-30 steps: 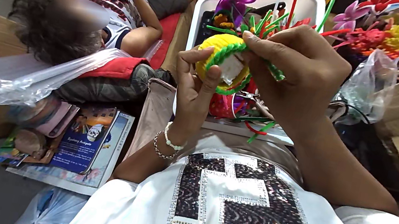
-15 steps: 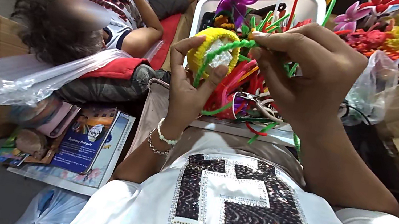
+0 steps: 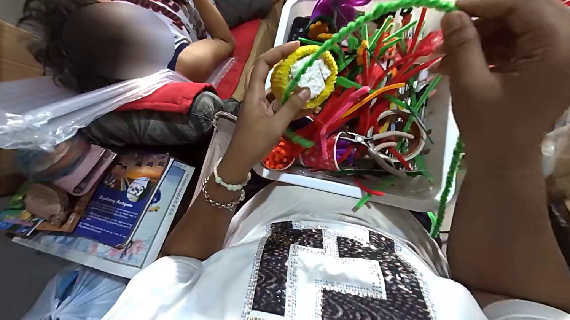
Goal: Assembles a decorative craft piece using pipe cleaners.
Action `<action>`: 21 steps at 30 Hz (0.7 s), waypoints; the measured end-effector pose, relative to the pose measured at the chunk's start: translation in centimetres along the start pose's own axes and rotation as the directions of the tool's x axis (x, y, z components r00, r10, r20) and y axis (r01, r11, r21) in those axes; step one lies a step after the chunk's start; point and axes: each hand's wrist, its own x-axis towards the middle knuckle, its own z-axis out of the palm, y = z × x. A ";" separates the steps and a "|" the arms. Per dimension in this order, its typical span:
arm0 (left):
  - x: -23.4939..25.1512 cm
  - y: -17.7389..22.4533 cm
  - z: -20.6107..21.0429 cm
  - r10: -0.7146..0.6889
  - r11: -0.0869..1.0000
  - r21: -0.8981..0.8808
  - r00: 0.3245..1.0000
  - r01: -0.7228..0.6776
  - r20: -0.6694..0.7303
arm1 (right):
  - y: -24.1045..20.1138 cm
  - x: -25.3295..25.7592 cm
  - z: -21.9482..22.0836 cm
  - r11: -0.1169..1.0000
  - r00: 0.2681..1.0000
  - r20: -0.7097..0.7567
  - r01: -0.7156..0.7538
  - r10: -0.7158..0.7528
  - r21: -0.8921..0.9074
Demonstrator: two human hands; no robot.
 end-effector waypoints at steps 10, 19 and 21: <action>1.7 -0.8 -1.9 0.062 0.996 -0.062 0.997 -0.064 -0.041 | 3.9 0.9 -1.4 0.980 0.985 -0.011 -0.174 0.174 -0.101; 2.8 -0.9 -3.1 0.020 0.996 -0.087 0.997 -0.027 -0.077 | 5.8 1.2 -2.1 0.954 0.961 -0.006 -0.276 0.277 -0.118; 2.6 -1.2 -3.1 0.002 1.000 -0.017 1.000 -0.002 0.023 | 5.3 1.1 -2.1 0.953 0.960 -0.004 -0.278 0.279 -0.123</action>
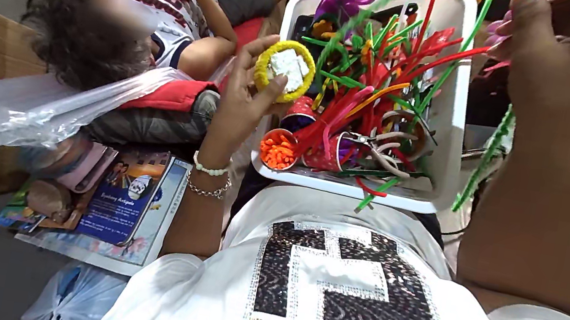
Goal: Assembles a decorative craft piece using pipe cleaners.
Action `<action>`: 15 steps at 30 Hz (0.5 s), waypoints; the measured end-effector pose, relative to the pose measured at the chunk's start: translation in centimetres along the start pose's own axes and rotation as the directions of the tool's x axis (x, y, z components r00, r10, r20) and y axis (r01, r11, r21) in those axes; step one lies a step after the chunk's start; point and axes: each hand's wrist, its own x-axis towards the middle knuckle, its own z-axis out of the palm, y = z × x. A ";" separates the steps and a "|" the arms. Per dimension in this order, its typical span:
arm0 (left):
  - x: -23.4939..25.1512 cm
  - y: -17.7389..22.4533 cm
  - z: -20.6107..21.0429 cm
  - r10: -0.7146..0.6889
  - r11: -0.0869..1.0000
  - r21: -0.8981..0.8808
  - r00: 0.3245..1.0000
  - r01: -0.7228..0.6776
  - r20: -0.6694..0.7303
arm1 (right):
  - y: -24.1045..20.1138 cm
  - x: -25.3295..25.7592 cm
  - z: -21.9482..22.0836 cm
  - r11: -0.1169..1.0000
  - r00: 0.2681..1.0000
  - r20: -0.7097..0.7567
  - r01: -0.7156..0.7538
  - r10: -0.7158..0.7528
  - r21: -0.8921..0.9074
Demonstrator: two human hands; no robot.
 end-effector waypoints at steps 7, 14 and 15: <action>-0.5 -0.6 0.6 -0.190 0.982 0.018 0.964 0.190 0.187 | -0.5 -0.2 0.4 0.999 0.999 0.011 0.034 -0.034 0.018; -1.6 -0.7 0.2 -0.231 0.970 -0.021 0.942 0.243 0.244 | -1.5 -0.6 1.1 0.982 0.946 0.315 -0.016 0.076 -0.190; -1.4 -0.7 0.2 -0.221 0.971 -0.027 0.942 0.236 0.252 | -1.5 -0.6 1.3 0.975 0.934 0.344 -0.018 0.096 -0.223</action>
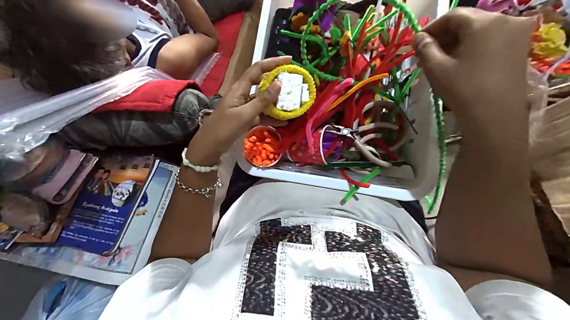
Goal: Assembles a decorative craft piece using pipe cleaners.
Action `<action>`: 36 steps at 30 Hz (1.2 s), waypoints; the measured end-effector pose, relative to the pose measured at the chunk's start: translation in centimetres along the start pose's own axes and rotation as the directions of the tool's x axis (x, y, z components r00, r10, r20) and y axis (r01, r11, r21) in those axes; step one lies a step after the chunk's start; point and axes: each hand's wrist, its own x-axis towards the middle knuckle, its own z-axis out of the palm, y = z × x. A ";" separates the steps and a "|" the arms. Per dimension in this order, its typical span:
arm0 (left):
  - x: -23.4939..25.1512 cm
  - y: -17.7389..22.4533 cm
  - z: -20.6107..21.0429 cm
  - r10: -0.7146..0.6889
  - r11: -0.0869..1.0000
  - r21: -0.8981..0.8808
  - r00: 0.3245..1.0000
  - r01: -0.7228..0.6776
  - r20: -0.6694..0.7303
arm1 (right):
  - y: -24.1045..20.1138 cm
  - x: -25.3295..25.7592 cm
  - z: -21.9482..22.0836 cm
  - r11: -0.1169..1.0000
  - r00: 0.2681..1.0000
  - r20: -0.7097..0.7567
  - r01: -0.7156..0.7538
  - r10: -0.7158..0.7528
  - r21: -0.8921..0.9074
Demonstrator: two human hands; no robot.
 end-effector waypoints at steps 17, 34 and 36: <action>2.1 -0.2 -0.9 0.153 0.985 0.100 0.980 -0.141 -0.126 | -2.0 -0.2 3.4 0.928 0.932 0.036 0.356 -0.362 0.112; 2.4 -0.6 -1.2 0.186 0.975 0.173 0.944 -0.142 -0.272 | -2.6 -0.8 2.8 0.839 0.844 0.056 0.519 -0.533 0.162; 2.7 -0.8 -1.5 0.186 0.978 0.155 0.921 -0.140 -0.343 | -2.2 -0.5 1.8 0.878 0.883 0.034 0.461 -0.469 0.129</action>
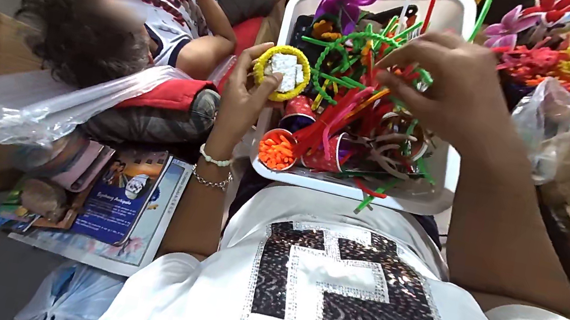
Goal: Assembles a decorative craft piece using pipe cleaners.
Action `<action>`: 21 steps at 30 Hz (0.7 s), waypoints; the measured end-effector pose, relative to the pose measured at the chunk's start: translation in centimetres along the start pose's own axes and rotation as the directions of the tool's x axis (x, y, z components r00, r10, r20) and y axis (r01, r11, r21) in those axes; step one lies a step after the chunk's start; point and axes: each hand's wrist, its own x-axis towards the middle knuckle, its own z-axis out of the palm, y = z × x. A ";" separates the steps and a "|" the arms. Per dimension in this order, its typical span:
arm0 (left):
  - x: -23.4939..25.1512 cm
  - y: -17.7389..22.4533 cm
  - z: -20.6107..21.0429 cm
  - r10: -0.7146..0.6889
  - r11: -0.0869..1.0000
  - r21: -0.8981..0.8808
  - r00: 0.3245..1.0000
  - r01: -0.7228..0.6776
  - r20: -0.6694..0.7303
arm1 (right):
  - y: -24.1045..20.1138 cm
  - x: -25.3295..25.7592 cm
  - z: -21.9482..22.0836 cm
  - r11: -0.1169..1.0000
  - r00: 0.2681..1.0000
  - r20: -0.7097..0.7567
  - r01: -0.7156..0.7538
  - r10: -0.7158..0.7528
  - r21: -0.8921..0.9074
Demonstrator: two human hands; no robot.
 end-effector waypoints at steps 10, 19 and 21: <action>1.4 -2.5 -1.6 -0.223 0.960 -0.202 0.967 0.196 -0.122 | 7.0 -3.1 -4.7 0.687 0.672 0.258 -0.725 0.694 0.041; 1.2 -4.9 0.6 -0.173 0.927 -0.355 0.978 0.123 -0.114 | 6.7 -4.0 -3.6 0.630 0.613 0.364 -0.772 0.701 0.086; 0.8 -5.1 1.0 -0.071 0.937 -0.347 0.996 0.050 -0.048 | 6.2 -4.3 -3.7 0.641 0.613 0.417 -0.762 0.671 0.089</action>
